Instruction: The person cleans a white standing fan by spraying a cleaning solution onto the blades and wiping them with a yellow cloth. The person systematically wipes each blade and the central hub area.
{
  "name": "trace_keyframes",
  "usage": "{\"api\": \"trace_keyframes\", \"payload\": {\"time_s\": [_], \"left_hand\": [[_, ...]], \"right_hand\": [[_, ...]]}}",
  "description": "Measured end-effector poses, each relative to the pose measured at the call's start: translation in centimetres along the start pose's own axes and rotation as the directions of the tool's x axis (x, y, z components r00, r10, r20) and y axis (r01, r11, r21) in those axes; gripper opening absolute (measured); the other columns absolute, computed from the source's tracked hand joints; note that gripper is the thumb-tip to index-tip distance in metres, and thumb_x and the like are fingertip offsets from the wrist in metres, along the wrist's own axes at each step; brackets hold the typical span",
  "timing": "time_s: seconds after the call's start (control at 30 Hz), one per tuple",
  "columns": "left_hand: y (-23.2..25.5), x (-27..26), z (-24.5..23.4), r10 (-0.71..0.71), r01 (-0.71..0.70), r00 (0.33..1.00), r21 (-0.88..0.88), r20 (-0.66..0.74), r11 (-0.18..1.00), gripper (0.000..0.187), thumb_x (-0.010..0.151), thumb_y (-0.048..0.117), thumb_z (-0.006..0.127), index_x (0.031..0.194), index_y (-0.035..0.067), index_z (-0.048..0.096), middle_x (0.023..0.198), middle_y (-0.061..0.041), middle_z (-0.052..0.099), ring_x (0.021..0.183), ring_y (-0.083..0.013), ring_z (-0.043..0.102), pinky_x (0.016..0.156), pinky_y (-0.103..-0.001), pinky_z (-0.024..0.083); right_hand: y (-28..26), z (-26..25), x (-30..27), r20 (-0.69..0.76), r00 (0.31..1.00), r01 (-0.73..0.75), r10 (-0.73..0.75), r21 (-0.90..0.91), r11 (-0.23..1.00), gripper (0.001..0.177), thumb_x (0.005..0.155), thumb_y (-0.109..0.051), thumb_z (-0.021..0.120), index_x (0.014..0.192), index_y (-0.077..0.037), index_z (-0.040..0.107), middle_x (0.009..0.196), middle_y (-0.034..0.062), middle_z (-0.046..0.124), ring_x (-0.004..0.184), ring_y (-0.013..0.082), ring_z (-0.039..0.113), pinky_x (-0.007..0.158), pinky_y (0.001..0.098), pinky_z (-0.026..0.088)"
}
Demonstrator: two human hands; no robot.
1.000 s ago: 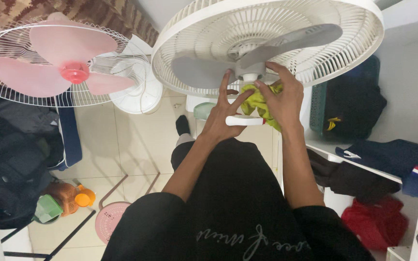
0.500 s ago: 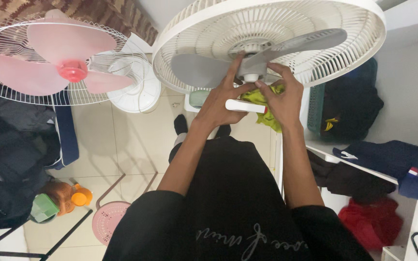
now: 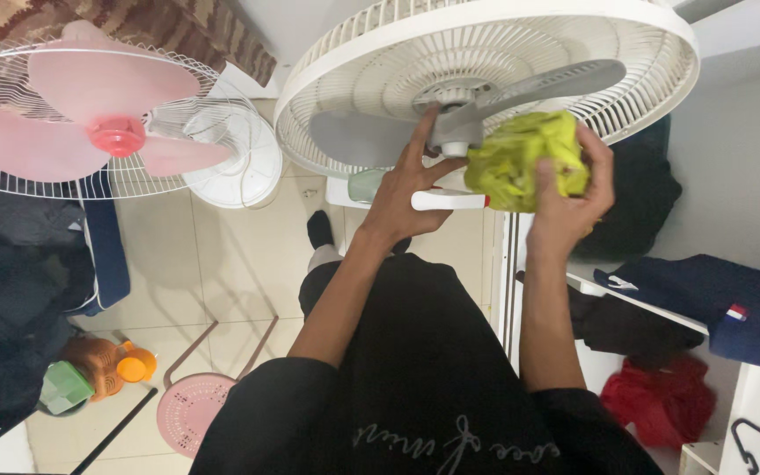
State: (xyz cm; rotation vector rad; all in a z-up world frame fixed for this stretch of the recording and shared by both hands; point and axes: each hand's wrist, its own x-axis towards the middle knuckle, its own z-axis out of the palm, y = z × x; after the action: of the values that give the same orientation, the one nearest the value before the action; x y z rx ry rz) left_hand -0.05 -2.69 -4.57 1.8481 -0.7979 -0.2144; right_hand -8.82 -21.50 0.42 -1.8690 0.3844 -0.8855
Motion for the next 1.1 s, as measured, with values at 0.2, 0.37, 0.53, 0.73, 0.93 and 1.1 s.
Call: {"api": "trace_keyframes", "payload": {"time_s": [0.2, 0.37, 0.53, 0.73, 0.93, 1.1], "left_hand": [[-0.6, -0.3, 0.5, 0.008, -0.007, 1.000, 0.015, -0.020, 1.000, 0.059, 0.064, 0.012, 0.077, 0.123, 0.016, 0.075, 0.168, -0.016, 0.023, 0.144, -0.0418, 0.046, 0.104, -0.044, 0.055], [-0.2, 0.2, 0.5, -0.042, 0.044, 0.999, 0.068, -0.035, 0.997, 0.051, 0.068, 0.010, 0.075, 0.119, 0.017, 0.078, 0.164, -0.016, 0.030, 0.129, -0.0386, 0.057, 0.093, -0.043, 0.058], [-0.2, 0.5, 0.3, -0.007, 0.010, 0.998, 0.061, -0.055, 0.998, 0.048, 0.067, 0.011, 0.076, 0.115, 0.016, 0.078, 0.161, -0.016, 0.032, 0.126, -0.0395, 0.058, 0.089, -0.043, 0.059], [-0.2, 0.5, 0.8, 0.007, -0.001, 0.996, 0.073, -0.089, 0.997, 0.047, 0.068, 0.010, 0.078, 0.114, 0.020, 0.079, 0.160, -0.017, 0.033, 0.134, -0.0427, 0.053, 0.093, -0.042, 0.060], [-0.3, 0.3, 1.0, -0.018, 0.024, 0.997, 0.084, -0.072, 0.996, 0.045, 0.070, 0.012, 0.080, 0.114, 0.021, 0.079, 0.160, -0.017, 0.035, 0.135, -0.0407, 0.054, 0.099, -0.043, 0.058], [-0.2, 0.2, 1.0, -0.007, 0.015, 0.997, 0.100, -0.077, 0.995, 0.045, 0.071, 0.012, 0.082, 0.114, 0.022, 0.079, 0.159, -0.018, 0.035, 0.136, -0.0409, 0.053, 0.099, -0.042, 0.057]], "right_hand": [[-2.8, 2.7, 2.3, 0.545, 0.781, 0.532, -0.304, -0.328, 0.780, 0.050, 0.073, 0.000, 0.082, 0.121, -0.011, 0.079, 0.119, 0.0097, 0.067, 0.108, 0.0323, 0.060, 0.093, 0.0430, 0.050], [-1.6, 2.6, 2.8, 0.555, 0.803, 0.485, -0.217, -0.397, 0.779, 0.049, 0.076, -0.002, 0.083, 0.123, -0.012, 0.079, 0.107, 0.0103, 0.064, 0.101, 0.0309, 0.062, 0.086, 0.0398, 0.052], [-0.8, 2.5, 2.4, 0.505, 0.844, 0.438, -0.181, -0.453, 0.777, 0.047, 0.076, -0.001, 0.082, 0.122, -0.010, 0.079, 0.098, 0.0105, 0.062, 0.093, 0.0291, 0.061, 0.079, 0.0402, 0.051], [-0.5, 2.1, 2.8, 0.468, 0.872, 0.382, -0.142, -0.472, 0.794, 0.045, 0.078, -0.001, 0.080, 0.122, -0.009, 0.080, 0.090, 0.0099, 0.061, 0.087, 0.0283, 0.061, 0.075, 0.0400, 0.049], [0.0, 2.1, 2.3, 0.466, 0.874, 0.367, -0.138, -0.445, 0.817, 0.043, 0.078, -0.001, 0.079, 0.121, -0.009, 0.080, 0.090, 0.0108, 0.062, 0.086, 0.0290, 0.061, 0.076, 0.0409, 0.049], [0.5, 1.8, 2.3, 0.468, 0.878, 0.356, -0.101, -0.497, 0.792, 0.040, 0.079, -0.003, 0.078, 0.119, -0.008, 0.080, 0.091, 0.0109, 0.062, 0.087, 0.0293, 0.062, 0.077, 0.0415, 0.049]]}}
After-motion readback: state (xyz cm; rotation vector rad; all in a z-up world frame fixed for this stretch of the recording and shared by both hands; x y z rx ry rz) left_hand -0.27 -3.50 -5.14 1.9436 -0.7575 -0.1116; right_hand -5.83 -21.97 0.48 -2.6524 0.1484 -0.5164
